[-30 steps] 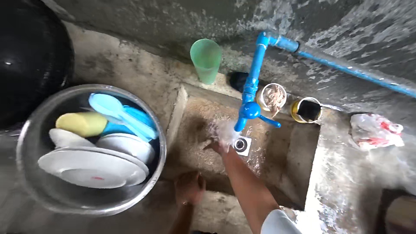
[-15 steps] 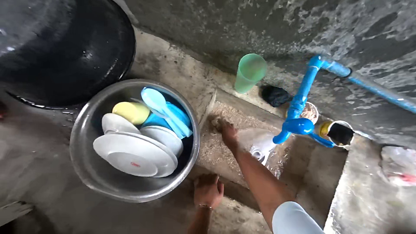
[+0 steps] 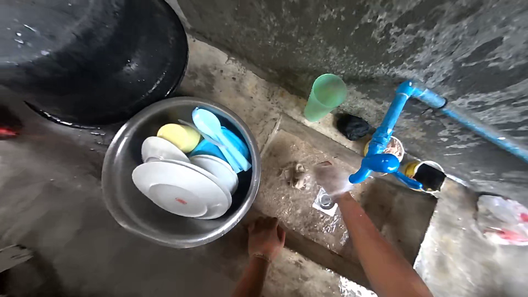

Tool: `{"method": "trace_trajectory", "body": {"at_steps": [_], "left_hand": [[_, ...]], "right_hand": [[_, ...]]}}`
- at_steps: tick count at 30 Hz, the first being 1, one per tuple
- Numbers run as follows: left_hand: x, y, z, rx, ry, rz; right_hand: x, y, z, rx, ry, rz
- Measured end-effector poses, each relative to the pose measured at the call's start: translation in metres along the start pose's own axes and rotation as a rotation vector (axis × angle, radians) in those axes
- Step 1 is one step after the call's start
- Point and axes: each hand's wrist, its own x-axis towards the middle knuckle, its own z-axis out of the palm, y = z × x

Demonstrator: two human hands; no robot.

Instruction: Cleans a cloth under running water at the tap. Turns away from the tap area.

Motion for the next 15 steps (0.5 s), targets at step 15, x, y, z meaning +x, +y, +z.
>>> {"method": "trace_trajectory", "body": {"at_steps": [15], "left_hand": [[0.004, 0.005, -0.012, -0.107, -0.009, -0.053]], "right_hand": [[0.060, 0.030, 0.081, -0.327, -0.064, -0.198]]}}
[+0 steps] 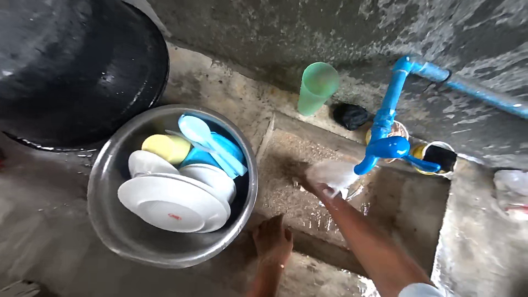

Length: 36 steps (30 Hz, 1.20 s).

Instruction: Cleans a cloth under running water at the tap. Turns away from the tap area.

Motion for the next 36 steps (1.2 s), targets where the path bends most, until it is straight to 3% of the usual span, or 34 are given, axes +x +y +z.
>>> {"method": "trace_trajectory", "body": {"at_steps": [2, 5, 8, 10, 11, 13, 16, 20, 27, 31, 33, 36], "left_hand": [[0.012, 0.014, -0.014, -0.236, -0.021, -0.002], [0.041, 0.044, -0.034, -0.533, 0.007, 0.157], [0.067, 0.064, -0.061, -0.562, 0.017, 0.391], [0.077, 0.067, -0.079, -0.577, -0.001, 0.511], [0.080, 0.067, -0.087, -0.592, -0.003, 0.548], [0.080, 0.067, -0.102, -0.627, 0.014, 0.596], [0.079, 0.075, -0.118, -0.624, 0.040, 0.668], [0.074, 0.094, -0.133, -0.581, 0.020, 0.650], [0.075, 0.099, -0.152, -0.639, 0.063, 0.707], [0.055, 0.096, -0.168, -0.857, 0.179, 0.800], [0.054, 0.087, -0.174, -1.150, 0.232, 0.759], [0.083, 0.083, -0.148, -1.579, 0.130, 0.492]], "right_hand": [[-0.028, -0.016, -0.037, 0.122, -0.077, 0.038], [-0.060, -0.032, -0.073, 0.181, -0.103, -0.021], [-0.078, -0.035, -0.089, 0.207, 0.119, -0.182], [-0.085, -0.038, -0.102, 0.398, 0.211, -0.095], [-0.089, -0.035, -0.106, 0.513, 0.244, -0.044], [-0.094, -0.013, -0.098, 0.695, 0.349, -0.175], [-0.095, -0.002, -0.080, 0.781, 0.360, -0.261], [-0.100, -0.003, -0.074, 0.782, 0.332, -0.101], [-0.098, 0.007, -0.074, 1.092, 0.395, -0.315], [-0.085, 0.045, -0.058, 0.751, 0.171, 0.016], [-0.085, 0.065, -0.049, 0.990, 0.220, 0.025], [-0.086, 0.051, -0.030, 1.549, 0.434, -0.214]]}}
